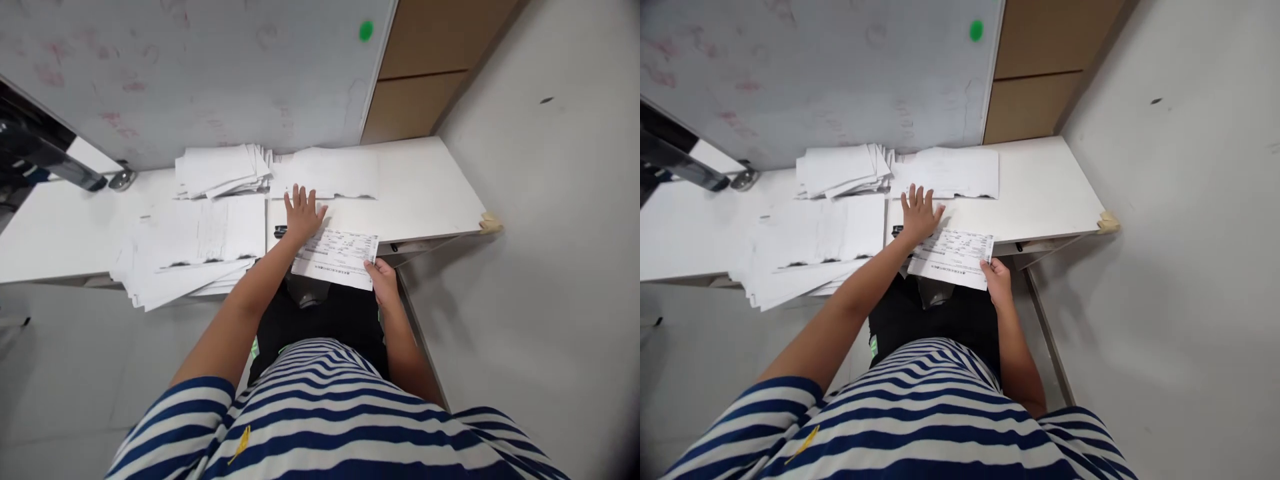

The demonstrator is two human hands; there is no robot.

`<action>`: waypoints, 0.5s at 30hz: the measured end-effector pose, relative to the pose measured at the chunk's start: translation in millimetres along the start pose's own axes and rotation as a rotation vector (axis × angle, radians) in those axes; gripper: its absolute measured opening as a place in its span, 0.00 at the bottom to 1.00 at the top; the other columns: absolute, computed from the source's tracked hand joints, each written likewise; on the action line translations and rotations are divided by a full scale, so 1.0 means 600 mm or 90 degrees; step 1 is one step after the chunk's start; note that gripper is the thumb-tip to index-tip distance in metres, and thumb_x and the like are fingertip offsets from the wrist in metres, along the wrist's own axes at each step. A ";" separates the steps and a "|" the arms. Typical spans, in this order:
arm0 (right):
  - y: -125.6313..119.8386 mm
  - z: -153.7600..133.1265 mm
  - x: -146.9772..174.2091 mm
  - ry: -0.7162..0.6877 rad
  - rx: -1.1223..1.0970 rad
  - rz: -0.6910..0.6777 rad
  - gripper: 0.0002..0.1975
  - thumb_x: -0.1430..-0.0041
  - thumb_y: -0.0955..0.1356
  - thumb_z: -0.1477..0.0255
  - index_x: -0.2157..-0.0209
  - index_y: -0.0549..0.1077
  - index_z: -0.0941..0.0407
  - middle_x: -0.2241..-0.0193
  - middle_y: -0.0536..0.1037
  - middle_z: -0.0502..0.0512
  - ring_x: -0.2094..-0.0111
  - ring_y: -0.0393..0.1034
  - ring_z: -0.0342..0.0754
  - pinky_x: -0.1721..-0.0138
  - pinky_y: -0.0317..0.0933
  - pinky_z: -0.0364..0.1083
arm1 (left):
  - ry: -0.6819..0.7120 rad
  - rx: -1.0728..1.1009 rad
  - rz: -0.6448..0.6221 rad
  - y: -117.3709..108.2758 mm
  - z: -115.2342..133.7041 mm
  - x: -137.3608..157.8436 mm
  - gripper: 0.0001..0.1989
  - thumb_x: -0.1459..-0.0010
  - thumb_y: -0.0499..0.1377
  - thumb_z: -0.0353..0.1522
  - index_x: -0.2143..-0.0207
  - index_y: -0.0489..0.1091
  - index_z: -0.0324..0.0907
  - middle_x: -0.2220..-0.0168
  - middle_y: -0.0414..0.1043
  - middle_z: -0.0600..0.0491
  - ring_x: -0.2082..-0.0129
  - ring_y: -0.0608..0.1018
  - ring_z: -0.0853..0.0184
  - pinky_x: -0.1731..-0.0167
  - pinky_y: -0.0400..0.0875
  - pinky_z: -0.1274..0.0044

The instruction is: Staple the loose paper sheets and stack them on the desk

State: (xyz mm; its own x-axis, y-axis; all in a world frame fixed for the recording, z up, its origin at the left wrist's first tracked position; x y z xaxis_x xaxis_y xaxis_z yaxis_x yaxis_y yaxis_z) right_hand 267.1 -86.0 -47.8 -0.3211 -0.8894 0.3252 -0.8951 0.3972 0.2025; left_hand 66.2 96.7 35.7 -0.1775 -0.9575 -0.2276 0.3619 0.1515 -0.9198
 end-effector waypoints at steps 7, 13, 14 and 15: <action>-0.003 -0.009 0.000 0.064 0.091 -0.101 0.26 0.56 0.77 0.53 0.60 0.80 0.57 0.68 0.83 0.55 0.69 0.76 0.51 0.67 0.70 0.49 | -0.039 0.102 0.094 -0.012 -0.025 -0.008 0.34 0.36 0.48 0.54 0.39 0.63 0.40 0.37 0.63 0.36 0.29 0.52 0.44 0.35 0.51 0.51; -0.010 -0.008 0.008 0.034 0.075 -0.065 0.24 0.58 0.77 0.52 0.65 0.79 0.56 0.69 0.83 0.54 0.70 0.76 0.51 0.66 0.70 0.49 | 0.019 0.254 0.266 -0.086 -0.041 0.042 0.26 0.29 0.39 0.47 0.43 0.63 0.41 0.46 0.71 0.40 0.43 0.71 0.59 0.43 0.63 0.66; -0.012 -0.008 0.007 0.022 0.064 -0.046 0.24 0.58 0.77 0.53 0.65 0.79 0.55 0.69 0.83 0.54 0.69 0.77 0.51 0.65 0.70 0.49 | 0.046 0.230 0.257 -0.089 -0.044 0.054 0.25 0.29 0.40 0.46 0.44 0.64 0.41 0.46 0.71 0.41 0.44 0.72 0.59 0.44 0.63 0.66; -0.016 -0.011 0.004 0.008 0.061 -0.024 0.23 0.58 0.77 0.53 0.65 0.79 0.55 0.69 0.83 0.53 0.69 0.77 0.51 0.64 0.71 0.49 | 0.072 0.192 0.228 -0.086 -0.048 0.066 0.23 0.29 0.42 0.46 0.46 0.65 0.42 0.48 0.73 0.42 0.45 0.72 0.59 0.44 0.62 0.65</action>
State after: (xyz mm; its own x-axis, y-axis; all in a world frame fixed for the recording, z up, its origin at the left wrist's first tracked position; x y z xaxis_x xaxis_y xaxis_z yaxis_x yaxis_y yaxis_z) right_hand 277.0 -90.3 -42.6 -0.2833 -0.9004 0.3302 -0.9322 0.3394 0.1256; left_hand 14.2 58.2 65.3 -0.0865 -0.8227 -0.5619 0.6644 0.3726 -0.6479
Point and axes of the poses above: each hand's wrist, its own x-axis away from the middle knuckle, its own y-axis out of the palm, z = x × y, the point moved 5 cm from there along -x, towards the middle knuckle
